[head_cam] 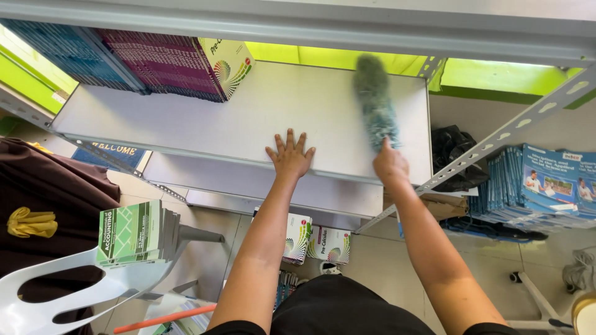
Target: Dusting a metal bookshelf with a microfiber duster.
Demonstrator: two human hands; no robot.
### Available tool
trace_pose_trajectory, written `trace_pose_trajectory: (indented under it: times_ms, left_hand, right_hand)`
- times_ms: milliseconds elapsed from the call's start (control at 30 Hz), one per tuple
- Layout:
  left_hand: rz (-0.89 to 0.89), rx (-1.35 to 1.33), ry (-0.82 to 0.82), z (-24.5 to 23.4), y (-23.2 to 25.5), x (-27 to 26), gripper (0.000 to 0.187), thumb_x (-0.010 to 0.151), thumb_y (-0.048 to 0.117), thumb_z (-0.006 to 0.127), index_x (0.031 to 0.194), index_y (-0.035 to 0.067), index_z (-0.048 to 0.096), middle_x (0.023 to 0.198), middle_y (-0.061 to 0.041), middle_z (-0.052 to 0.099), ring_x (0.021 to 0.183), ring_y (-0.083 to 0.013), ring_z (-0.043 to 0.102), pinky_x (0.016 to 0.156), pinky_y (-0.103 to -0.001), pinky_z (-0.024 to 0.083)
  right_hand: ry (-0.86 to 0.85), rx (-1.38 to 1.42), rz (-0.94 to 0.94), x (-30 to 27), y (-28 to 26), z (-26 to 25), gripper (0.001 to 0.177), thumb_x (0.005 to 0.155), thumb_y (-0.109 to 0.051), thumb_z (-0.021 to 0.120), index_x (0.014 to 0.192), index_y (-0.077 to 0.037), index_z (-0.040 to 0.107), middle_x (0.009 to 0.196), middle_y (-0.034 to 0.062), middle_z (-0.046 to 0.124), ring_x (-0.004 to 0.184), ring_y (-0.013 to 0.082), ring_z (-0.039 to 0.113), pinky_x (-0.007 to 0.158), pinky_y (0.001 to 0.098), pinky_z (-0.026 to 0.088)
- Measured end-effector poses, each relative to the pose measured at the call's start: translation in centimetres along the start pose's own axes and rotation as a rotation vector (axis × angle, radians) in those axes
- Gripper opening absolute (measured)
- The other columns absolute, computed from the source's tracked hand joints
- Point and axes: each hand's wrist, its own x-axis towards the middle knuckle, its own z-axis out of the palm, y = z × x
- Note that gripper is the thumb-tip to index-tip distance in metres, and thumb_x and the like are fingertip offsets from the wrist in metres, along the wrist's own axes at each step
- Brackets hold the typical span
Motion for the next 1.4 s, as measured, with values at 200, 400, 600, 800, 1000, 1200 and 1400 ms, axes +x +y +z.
trace_pose_trajectory:
  times_ms: [200,400,600,800,1000,1200,1400]
  left_hand:
    - [0.019,-0.002,0.023,-0.3,0.1,-0.4,0.067,0.099,0.065,0.029,0.161,0.04,0.022,0.172,0.0,0.002,0.157,-0.0376,-0.008,0.12,-0.07,-0.004]
    - [0.037,0.219,0.067,3.3,-2.2,2.4,0.053,0.109,0.047,0.032,0.158,0.028,0.041,0.179,-0.003,0.004,0.16,-0.0412,-0.004,0.117,-0.073,0.0]
    - [-0.007,-0.021,0.088,-1.0,-5.3,1.8,0.056,0.104,0.051,0.024,0.159,0.043,0.025,0.171,0.007,0.006,0.157,-0.0376,-0.002,0.12,-0.068,-0.002]
    - [-0.113,-0.003,0.099,-3.0,-5.6,0.5,0.055,0.104,0.054,0.028,0.158,0.045,0.03,0.172,0.003,0.008,0.158,-0.0397,-0.001,0.122,-0.067,-0.002]
    - [-0.108,0.24,0.113,1.3,-8.6,5.0,0.06,0.1,0.041,0.043,0.159,0.034,0.039,0.177,0.002,0.003,0.156,-0.0423,-0.003,0.116,-0.067,-0.001]
    - [-0.123,-0.023,-0.049,-5.2,-8.1,-1.0,0.063,0.099,0.063,0.028,0.16,0.046,0.022,0.172,0.006,-0.001,0.158,-0.035,-0.007,0.124,-0.063,-0.002]
    - [-0.137,0.011,0.034,-3.0,-9.4,-1.0,0.066,0.1,0.066,0.026,0.162,0.042,0.018,0.172,0.001,-0.002,0.156,-0.0407,-0.007,0.123,-0.062,-0.003]
  right_hand:
    - [-0.027,-0.014,-0.062,-2.9,-7.1,0.8,0.071,0.099,-0.012,0.045,0.165,-0.015,0.018,0.104,0.0256,0.072,0.087,0.0354,0.076,0.074,0.0486,0.064]
    - [0.006,-0.134,-0.441,-5.0,-11.6,6.0,0.073,0.096,-0.014,0.049,0.164,-0.012,0.022,0.101,0.0302,0.073,0.092,0.0429,0.074,0.082,0.0521,0.06]
    - [-0.078,-0.068,-0.067,-2.1,-5.8,-2.0,0.074,0.098,-0.016,0.046,0.166,-0.025,0.019,0.116,0.0281,0.07,0.102,0.0404,0.073,0.084,0.0504,0.06]
    - [0.021,0.082,-0.091,3.0,-5.6,4.0,0.07,0.097,-0.016,0.047,0.163,-0.019,0.024,0.118,0.0304,0.067,0.104,0.0443,0.069,0.085,0.0523,0.057]
    - [-0.078,-0.114,-0.514,-5.7,-15.1,8.7,0.07,0.098,-0.013,0.047,0.162,-0.01,0.021,0.104,0.0326,0.07,0.092,0.0456,0.072,0.08,0.0547,0.059]
    - [-0.039,-0.057,-0.334,-1.5,-8.9,3.8,0.062,0.098,-0.017,0.048,0.159,-0.02,0.034,0.106,0.0294,0.072,0.096,0.0456,0.072,0.08,0.0542,0.059]
    - [-0.084,0.017,-0.228,-4.5,-11.7,3.0,0.074,0.094,-0.012,0.048,0.164,-0.018,0.024,0.105,0.0324,0.07,0.094,0.0441,0.073,0.079,0.0515,0.061]
